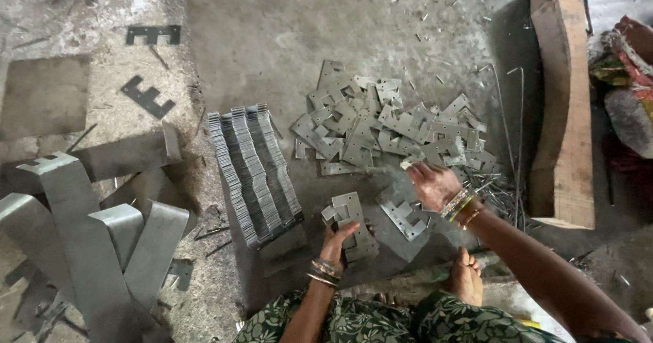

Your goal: The person sits on the floor and repeatedly picks up small metal brackets from a pile, aligns them, and stacks them into neat piles. The person also uses a small white object to rub the edges of the brackets before stacking them.

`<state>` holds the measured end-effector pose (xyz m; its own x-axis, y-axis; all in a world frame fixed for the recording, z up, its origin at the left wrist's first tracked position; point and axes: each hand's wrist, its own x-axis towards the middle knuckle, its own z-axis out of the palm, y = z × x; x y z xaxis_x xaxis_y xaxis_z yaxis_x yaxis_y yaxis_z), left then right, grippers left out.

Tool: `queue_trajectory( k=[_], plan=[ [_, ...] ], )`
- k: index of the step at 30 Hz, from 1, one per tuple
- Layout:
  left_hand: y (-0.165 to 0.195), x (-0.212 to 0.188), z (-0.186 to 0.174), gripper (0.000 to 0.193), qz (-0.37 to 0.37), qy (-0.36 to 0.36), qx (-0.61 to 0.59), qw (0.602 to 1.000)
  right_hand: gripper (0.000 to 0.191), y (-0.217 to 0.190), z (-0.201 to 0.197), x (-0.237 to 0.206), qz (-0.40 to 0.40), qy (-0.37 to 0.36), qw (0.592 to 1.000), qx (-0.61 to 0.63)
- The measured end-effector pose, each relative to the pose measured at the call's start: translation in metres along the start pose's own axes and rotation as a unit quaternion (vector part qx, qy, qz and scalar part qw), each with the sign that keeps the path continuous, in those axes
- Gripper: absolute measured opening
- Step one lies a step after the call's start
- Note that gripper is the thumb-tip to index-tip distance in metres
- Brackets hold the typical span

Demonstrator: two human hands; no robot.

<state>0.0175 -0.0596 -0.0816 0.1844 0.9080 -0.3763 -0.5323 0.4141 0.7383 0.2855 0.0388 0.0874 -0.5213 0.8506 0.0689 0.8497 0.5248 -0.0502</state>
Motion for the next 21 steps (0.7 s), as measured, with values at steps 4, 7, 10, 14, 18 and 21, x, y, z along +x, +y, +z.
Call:
queue_trajectory(
  k=[4, 7, 10, 14, 18, 21],
  plan=[
    [0.012, -0.009, 0.009, 0.054, -0.084, 0.029, -0.037, 0.995, 0.031, -0.018, 0.012, -0.013, 0.176, -0.017, 0.974, 0.145],
    [0.005, -0.004, 0.007, 0.061, -0.024, 0.038, -0.004, 0.999, 0.03, -0.019, 0.03, -0.016, 0.24, -0.027, 0.93, 0.277],
    [-0.012, 0.009, 0.001, 0.07, 0.021, 0.062, 0.017, 0.998, 0.029, -0.016, 0.042, -0.019, 0.346, -0.069, 0.87, 0.343],
    [-0.027, 0.015, -0.008, 0.081, -0.001, 0.064, -0.035, 0.997, 0.028, -0.023, 0.046, -0.038, 0.331, 0.026, 0.849, 0.412],
    [-0.028, 0.014, -0.01, 0.081, -0.096, 0.139, 0.007, 0.986, 0.054, -0.05, 0.038, -0.052, 0.361, -0.055, 0.765, 0.53],
    [-0.024, 0.016, -0.011, 0.08, -0.147, 0.106, -0.104, 0.978, 0.039, -0.056, 0.034, -0.049, 0.314, -0.122, 0.883, 0.326]
  ],
)
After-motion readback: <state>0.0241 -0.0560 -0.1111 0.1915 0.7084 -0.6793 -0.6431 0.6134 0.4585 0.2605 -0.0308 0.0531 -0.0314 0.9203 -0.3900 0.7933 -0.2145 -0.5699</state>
